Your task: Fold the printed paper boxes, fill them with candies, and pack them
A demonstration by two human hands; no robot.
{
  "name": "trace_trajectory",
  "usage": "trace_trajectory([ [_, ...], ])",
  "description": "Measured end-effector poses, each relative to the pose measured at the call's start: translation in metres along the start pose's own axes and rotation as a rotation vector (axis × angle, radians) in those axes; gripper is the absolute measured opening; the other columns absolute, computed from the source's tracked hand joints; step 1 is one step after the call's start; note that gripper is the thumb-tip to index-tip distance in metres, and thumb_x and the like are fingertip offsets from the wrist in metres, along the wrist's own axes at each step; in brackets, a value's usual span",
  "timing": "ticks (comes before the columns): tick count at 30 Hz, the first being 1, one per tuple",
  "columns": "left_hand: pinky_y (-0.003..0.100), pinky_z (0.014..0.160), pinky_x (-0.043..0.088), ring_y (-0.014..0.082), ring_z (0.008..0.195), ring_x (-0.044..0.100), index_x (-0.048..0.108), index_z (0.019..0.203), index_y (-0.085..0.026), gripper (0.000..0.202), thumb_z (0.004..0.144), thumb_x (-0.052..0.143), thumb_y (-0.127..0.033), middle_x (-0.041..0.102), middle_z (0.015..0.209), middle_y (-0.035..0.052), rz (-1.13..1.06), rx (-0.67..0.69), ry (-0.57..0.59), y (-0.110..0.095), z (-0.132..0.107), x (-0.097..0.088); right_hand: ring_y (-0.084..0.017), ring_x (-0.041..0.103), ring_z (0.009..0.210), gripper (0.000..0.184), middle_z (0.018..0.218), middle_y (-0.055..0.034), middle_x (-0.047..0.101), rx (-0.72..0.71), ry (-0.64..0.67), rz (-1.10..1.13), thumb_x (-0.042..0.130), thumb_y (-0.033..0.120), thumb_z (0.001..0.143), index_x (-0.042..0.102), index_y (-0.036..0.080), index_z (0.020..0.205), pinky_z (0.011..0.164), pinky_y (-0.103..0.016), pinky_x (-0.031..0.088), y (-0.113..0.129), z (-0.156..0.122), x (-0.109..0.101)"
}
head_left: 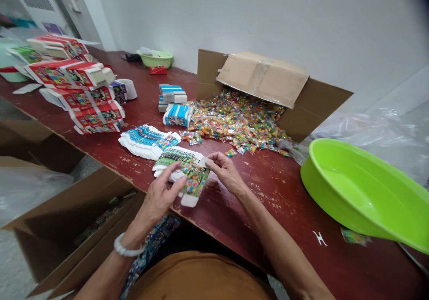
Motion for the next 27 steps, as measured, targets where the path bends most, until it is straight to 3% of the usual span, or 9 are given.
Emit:
trace_trajectory([
  [3, 0.044, 0.080, 0.058, 0.0302, 0.086, 0.073, 0.065, 0.117, -0.017, 0.054, 0.079, 0.071, -0.054, 0.073, 0.107, 0.0153, -0.594, -0.380, 0.458, -0.011, -0.013, 0.013, -0.015, 0.058, 0.072, 0.032, 0.081, 0.0013, 0.062, -0.043, 0.142, 0.064, 0.065, 0.052, 0.083, 0.058, 0.023, 0.093, 0.069, -0.028, 0.049, 0.023, -0.015, 0.007],
  [5, 0.040, 0.067, 0.060, 0.0227, 0.063, 0.070, 0.068, 0.101, -0.015, 0.051, 0.073, 0.077, -0.057, 0.074, 0.086, 0.0104, -0.823, -0.503, 0.560, -0.013, -0.020, 0.022, -0.016, 0.057, 0.076, 0.025, 0.088, -0.0005, 0.061, -0.126, 0.067, -0.092, 0.064, 0.045, 0.086, 0.058, 0.024, 0.099, 0.070, -0.030, 0.050, 0.033, -0.024, 0.010],
  [8, 0.034, 0.057, 0.058, 0.0165, 0.053, 0.063, 0.069, 0.093, -0.016, 0.051, 0.068, 0.080, -0.059, 0.071, 0.073, 0.0056, -0.934, -0.495, 0.464, -0.008, -0.024, 0.027, -0.020, 0.056, 0.092, 0.025, 0.101, -0.0050, 0.059, -0.341, -0.045, -0.436, 0.070, 0.036, 0.083, 0.060, 0.023, 0.103, 0.080, -0.034, 0.049, 0.044, -0.035, 0.011],
  [10, 0.029, 0.052, 0.056, 0.0152, 0.052, 0.061, 0.070, 0.087, -0.014, 0.051, 0.067, 0.080, -0.060, 0.069, 0.071, 0.0060, -0.892, -0.462, 0.441, -0.006, -0.024, 0.028, -0.022, 0.056, 0.095, 0.025, 0.101, -0.0066, 0.058, -0.432, 0.024, -0.607, 0.074, 0.035, 0.082, 0.062, 0.021, 0.099, 0.083, -0.036, 0.048, 0.049, -0.041, 0.014],
  [13, 0.025, 0.051, 0.053, 0.0141, 0.052, 0.060, 0.070, 0.077, -0.012, 0.047, 0.066, 0.083, -0.056, 0.067, 0.065, 0.0057, -0.819, -0.441, 0.452, -0.008, -0.024, 0.026, -0.022, 0.057, 0.093, 0.020, 0.099, -0.0065, 0.058, -0.442, 0.170, -0.730, 0.076, 0.033, 0.081, 0.063, 0.021, 0.089, 0.080, -0.035, 0.048, 0.051, -0.048, 0.019],
  [17, 0.026, 0.055, 0.054, 0.0155, 0.058, 0.063, 0.072, 0.084, -0.015, 0.042, 0.065, 0.086, -0.049, 0.069, 0.069, 0.0048, -0.803, -0.405, 0.406, -0.012, -0.022, 0.021, -0.018, 0.059, 0.086, 0.023, 0.110, -0.0067, 0.058, -0.378, 0.162, -0.706, 0.073, 0.022, 0.080, 0.062, 0.023, 0.100, 0.072, -0.031, 0.050, 0.051, -0.053, 0.021],
  [20, 0.025, 0.054, 0.052, 0.0144, 0.055, 0.061, 0.073, 0.085, -0.013, 0.045, 0.068, 0.083, -0.054, 0.069, 0.071, 0.0060, -0.753, -0.394, 0.467, -0.010, -0.022, 0.020, -0.017, 0.059, 0.080, 0.035, 0.108, -0.0067, 0.061, -0.353, 0.129, -0.649, 0.071, 0.016, 0.080, 0.057, 0.021, 0.112, 0.070, -0.030, 0.050, 0.049, -0.054, 0.018],
  [23, 0.022, 0.050, 0.048, 0.0127, 0.052, 0.060, 0.072, 0.081, -0.011, 0.050, 0.068, 0.080, -0.059, 0.067, 0.070, 0.0066, -0.693, -0.381, 0.543, -0.007, -0.022, 0.023, -0.017, 0.058, 0.079, 0.030, 0.101, -0.0050, 0.062, -0.335, 0.167, -0.648, 0.072, 0.014, 0.078, 0.058, 0.021, 0.104, 0.071, -0.030, 0.048, 0.047, -0.052, 0.015],
  [27, 0.022, 0.050, 0.048, 0.0118, 0.050, 0.060, 0.070, 0.082, -0.011, 0.053, 0.069, 0.078, -0.062, 0.067, 0.072, 0.0054, -0.721, -0.396, 0.562, -0.005, -0.021, 0.027, -0.015, 0.056, 0.076, 0.028, 0.096, -0.0030, 0.060, -0.320, 0.166, -0.635, 0.070, 0.009, 0.075, 0.058, 0.020, 0.098, 0.069, -0.028, 0.046, 0.046, -0.051, 0.014],
])
Point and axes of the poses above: each hand's wrist, its own z-axis towards the middle knuckle, its own x-axis out of the palm, y = z × x, the point moved 2 cm from there along z, towards the middle knuckle
